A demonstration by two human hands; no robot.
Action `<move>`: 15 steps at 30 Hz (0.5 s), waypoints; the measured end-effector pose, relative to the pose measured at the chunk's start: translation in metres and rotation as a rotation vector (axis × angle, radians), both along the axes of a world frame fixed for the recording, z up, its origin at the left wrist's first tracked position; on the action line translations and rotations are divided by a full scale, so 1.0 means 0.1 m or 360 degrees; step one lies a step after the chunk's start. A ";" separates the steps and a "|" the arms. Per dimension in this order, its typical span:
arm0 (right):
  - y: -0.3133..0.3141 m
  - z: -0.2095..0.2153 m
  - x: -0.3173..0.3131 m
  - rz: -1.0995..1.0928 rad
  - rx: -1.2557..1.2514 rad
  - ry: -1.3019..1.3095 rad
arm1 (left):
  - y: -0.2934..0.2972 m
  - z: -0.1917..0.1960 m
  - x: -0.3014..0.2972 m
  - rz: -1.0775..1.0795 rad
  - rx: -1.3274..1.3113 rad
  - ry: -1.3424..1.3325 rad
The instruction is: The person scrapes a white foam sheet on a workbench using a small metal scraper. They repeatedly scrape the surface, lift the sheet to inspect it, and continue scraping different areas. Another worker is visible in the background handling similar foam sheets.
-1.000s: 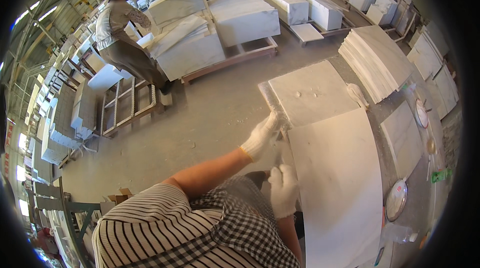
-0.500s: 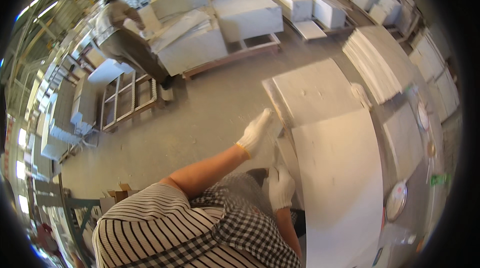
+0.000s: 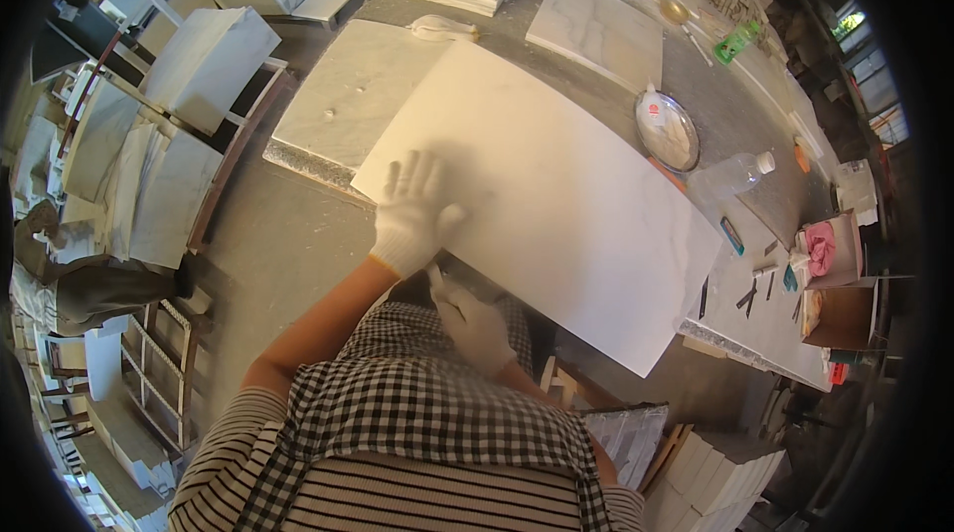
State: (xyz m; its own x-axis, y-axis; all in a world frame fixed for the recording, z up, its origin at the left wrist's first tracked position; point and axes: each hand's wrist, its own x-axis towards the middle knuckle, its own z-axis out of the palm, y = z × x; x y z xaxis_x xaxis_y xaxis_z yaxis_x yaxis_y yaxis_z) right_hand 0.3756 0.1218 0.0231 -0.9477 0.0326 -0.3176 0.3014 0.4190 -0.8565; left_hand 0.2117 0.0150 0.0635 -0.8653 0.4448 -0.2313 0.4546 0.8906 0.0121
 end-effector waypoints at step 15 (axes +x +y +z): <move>0.23 -0.03 0.27 -0.0253 0.0168 0.0221 | 0.30 -0.15 -1.58 0.0237 0.0029 0.0296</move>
